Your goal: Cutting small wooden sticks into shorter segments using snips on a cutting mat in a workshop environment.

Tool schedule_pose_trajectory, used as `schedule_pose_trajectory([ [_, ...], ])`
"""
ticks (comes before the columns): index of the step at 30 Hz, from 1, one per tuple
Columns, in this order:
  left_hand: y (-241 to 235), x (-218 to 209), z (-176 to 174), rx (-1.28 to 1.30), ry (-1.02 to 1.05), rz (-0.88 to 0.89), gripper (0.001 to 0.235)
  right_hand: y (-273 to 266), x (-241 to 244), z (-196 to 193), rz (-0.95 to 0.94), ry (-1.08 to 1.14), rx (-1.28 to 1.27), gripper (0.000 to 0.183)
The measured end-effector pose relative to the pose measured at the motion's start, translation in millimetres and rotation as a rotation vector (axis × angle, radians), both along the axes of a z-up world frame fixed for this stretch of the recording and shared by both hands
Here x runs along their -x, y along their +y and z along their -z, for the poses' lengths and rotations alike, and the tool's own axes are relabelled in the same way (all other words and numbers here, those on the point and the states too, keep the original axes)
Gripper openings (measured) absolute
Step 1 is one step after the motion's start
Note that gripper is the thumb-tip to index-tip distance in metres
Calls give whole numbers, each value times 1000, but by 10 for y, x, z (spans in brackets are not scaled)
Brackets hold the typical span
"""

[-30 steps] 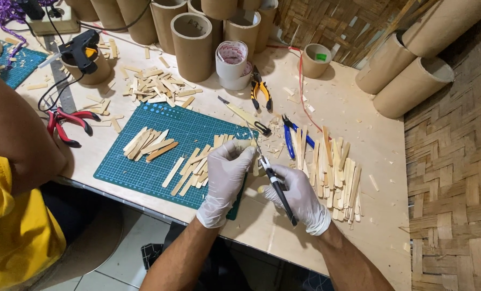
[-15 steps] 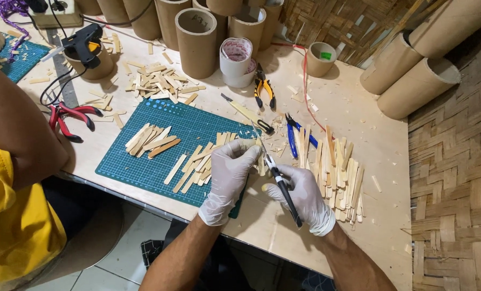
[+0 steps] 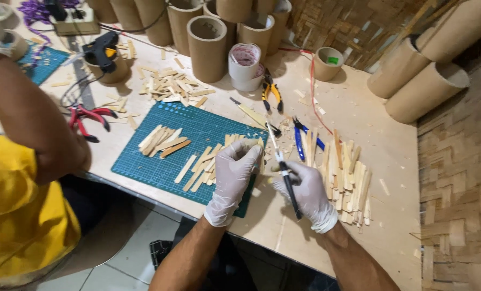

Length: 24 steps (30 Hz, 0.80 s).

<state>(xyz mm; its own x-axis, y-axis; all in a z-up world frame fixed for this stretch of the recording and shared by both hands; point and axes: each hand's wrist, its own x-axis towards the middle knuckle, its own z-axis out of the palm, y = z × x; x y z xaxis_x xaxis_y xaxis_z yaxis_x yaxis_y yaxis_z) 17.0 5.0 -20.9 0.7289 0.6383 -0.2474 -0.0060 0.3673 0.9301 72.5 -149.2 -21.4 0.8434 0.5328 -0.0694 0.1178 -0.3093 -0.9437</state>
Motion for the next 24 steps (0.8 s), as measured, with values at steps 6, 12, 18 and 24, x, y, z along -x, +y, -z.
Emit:
schedule_pose_trajectory([
  [6,728,502,-187,-889,22,-224,12,-51,-3,-185,144,-73,83,42],
  [12,1797,663,204,-1159,566,-182,12,0,44,-185,149,-132,126,34],
  [18,1346,845,293,-1311,491,-26,13,5,73,-114,197,-197,195,25],
  [24,904,766,467,-1572,445,91,25,14,61,-163,254,-256,189,25],
])
